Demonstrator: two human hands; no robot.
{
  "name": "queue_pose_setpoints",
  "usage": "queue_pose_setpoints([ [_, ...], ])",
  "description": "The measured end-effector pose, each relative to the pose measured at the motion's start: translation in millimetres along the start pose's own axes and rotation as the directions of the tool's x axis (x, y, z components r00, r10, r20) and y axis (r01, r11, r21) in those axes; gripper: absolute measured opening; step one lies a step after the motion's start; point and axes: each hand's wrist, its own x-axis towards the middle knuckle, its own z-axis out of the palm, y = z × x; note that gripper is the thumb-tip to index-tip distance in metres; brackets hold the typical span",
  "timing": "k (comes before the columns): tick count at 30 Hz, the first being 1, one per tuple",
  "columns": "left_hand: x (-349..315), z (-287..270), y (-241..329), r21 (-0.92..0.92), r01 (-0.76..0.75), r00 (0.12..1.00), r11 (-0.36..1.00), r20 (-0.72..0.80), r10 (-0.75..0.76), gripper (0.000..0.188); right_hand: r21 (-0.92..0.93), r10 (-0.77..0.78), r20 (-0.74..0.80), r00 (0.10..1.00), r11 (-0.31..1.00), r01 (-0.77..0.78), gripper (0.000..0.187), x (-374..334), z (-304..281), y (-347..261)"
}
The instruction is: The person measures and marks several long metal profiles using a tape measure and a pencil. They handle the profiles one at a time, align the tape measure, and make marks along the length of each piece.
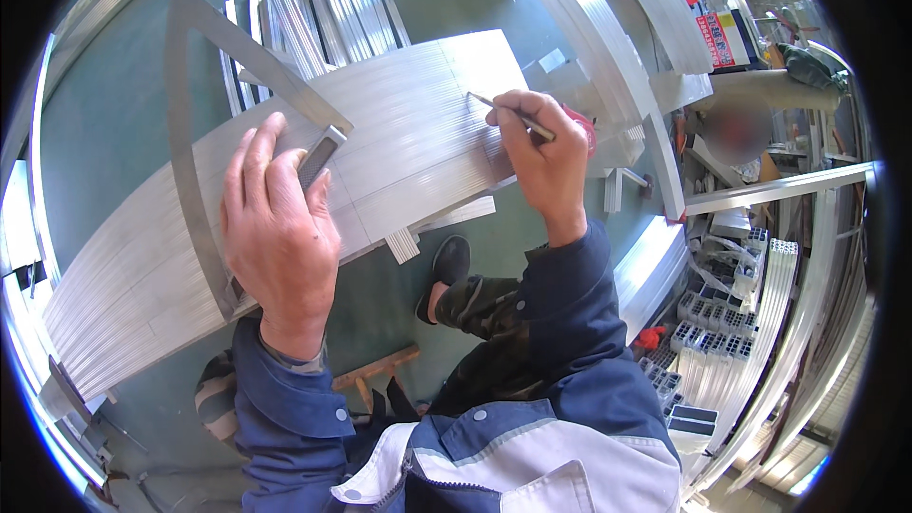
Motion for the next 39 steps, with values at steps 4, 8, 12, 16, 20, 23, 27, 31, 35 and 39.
queue_pose_setpoints([
  [4,-2,0,0,0.012,-0.001,1.0,1.0,0.013,0.001,0.021,0.145,-0.01,-0.145,0.989,0.989,0.031,0.01,-6,-10,9],
  [8,-2,-1,-1,0.037,-0.009,1.0,0.999,0.013,0.009,0.025,0.266,0.006,-0.111,0.994,0.964,0.024,0.011,-16,-26,12],
  [12,0,-2,0,0.037,-0.005,1.0,0.999,0.014,0.005,0.026,0.209,-0.051,-0.057,0.997,0.976,0.061,0.011,-21,-29,18],
  [16,-1,-2,0,0.016,0.004,1.0,1.0,0.009,-0.004,0.02,0.134,-0.006,-0.023,1.0,0.991,0.009,0.009,-22,-23,15],
  [20,-1,-3,-1,0.023,-0.004,1.0,1.0,0.007,0.004,0.024,0.092,-0.035,-0.025,0.999,0.995,0.037,0.009,-19,-14,12],
  [23,0,0,-1,0.026,-0.008,1.0,1.0,0.021,0.007,0.027,0.063,-0.026,0.052,0.998,0.998,0.022,0.009,-18,-19,12],
  [27,-1,-1,-4,0.029,-0.015,1.0,0.999,0.012,0.014,0.027,0.05,-0.004,0.0,1.0,0.999,0.005,0.009,-19,-19,15],
  [31,-1,-2,-5,0.028,-0.019,1.0,0.999,0.012,0.018,0.027,0.109,0.036,0.017,0.999,0.993,-0.038,0.009,-18,-14,7],
  [35,-2,-1,-5,0.02,-0.019,1.0,1.0,0.007,0.019,0.026,0.127,0.044,0.092,0.995,0.99,-0.055,0.011,-21,-24,14],
  [39,-4,0,0,0.014,-0.024,1.0,1.0,0.001,0.024,0.025,0.272,0.045,-0.031,0.999,0.962,-0.035,0.012,-28,-24,16],
])
